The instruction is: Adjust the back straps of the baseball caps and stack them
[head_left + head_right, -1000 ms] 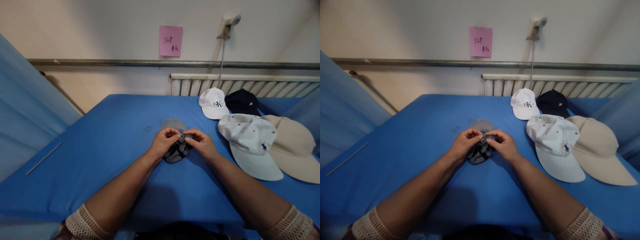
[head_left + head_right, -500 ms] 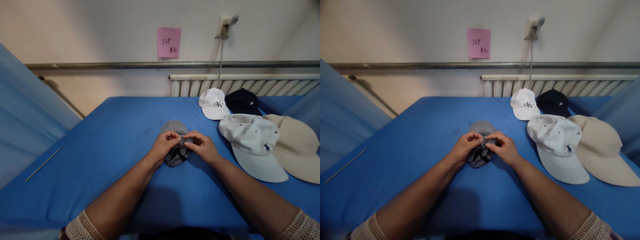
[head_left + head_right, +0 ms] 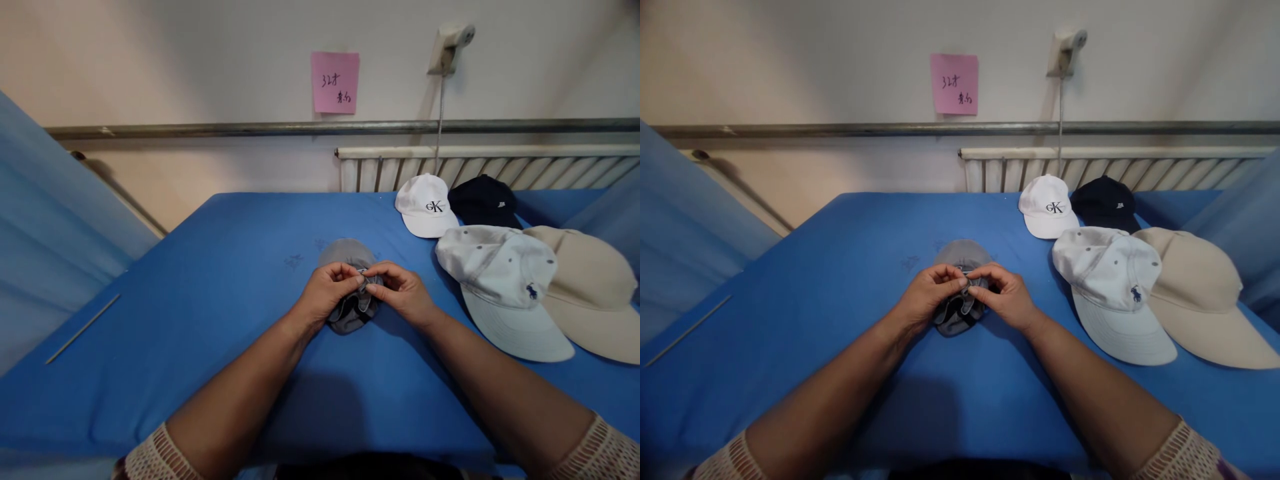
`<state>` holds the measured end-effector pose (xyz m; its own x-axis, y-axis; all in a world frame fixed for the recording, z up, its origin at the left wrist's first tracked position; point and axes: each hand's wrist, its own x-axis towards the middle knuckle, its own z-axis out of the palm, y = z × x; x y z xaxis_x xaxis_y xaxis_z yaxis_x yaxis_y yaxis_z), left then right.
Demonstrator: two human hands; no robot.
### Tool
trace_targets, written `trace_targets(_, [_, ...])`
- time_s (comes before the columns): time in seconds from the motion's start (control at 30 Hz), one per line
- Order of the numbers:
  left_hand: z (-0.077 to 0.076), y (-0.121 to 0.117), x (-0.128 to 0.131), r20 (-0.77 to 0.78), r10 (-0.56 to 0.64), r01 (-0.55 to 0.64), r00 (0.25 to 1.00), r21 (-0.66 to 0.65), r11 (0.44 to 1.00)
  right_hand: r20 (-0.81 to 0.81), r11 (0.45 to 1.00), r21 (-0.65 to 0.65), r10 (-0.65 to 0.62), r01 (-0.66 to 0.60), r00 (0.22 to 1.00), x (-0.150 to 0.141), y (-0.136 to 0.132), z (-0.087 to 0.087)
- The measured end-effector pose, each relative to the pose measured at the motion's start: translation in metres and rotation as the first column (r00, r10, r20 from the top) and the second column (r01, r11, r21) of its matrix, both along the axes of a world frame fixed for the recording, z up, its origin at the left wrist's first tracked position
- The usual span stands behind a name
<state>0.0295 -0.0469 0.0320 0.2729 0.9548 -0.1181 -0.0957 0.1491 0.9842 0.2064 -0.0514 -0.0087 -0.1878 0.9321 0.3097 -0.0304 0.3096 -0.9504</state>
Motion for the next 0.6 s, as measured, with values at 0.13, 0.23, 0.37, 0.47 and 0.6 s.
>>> trace_targets(0.13, [-0.0031,-0.0021,0.0040,0.078,0.069,-0.069,0.995,-0.001,0.998,-0.100,0.997,-0.075,-0.008,0.001,0.995,-0.0031,-0.0024,0.0023])
trace_targets(0.23, [-0.0025,-0.0021,0.0037,0.117,0.052,-0.053,0.992,0.006,0.999,-0.199,0.992,-0.126,-0.015,-0.010,0.980,-0.0036,-0.0028,0.0043])
trace_targets(0.37, [-0.0018,-0.0012,0.0010,0.107,-0.031,0.028,0.994,0.030,0.999,-0.316,0.979,-0.202,-0.028,-0.038,0.948,-0.0015,-0.0018,0.0050])
trace_targets(0.47, [-0.0029,-0.0012,0.0006,0.115,-0.057,0.053,0.992,0.034,0.998,-0.353,0.973,-0.218,-0.010,-0.072,0.936,-0.0006,-0.0016,0.0049])
trace_targets(0.6, [-0.0037,-0.0017,0.0011,0.145,-0.075,0.073,0.987,0.024,0.997,-0.369,0.969,-0.212,0.041,-0.127,0.929,-0.0004,-0.0026,0.0056])
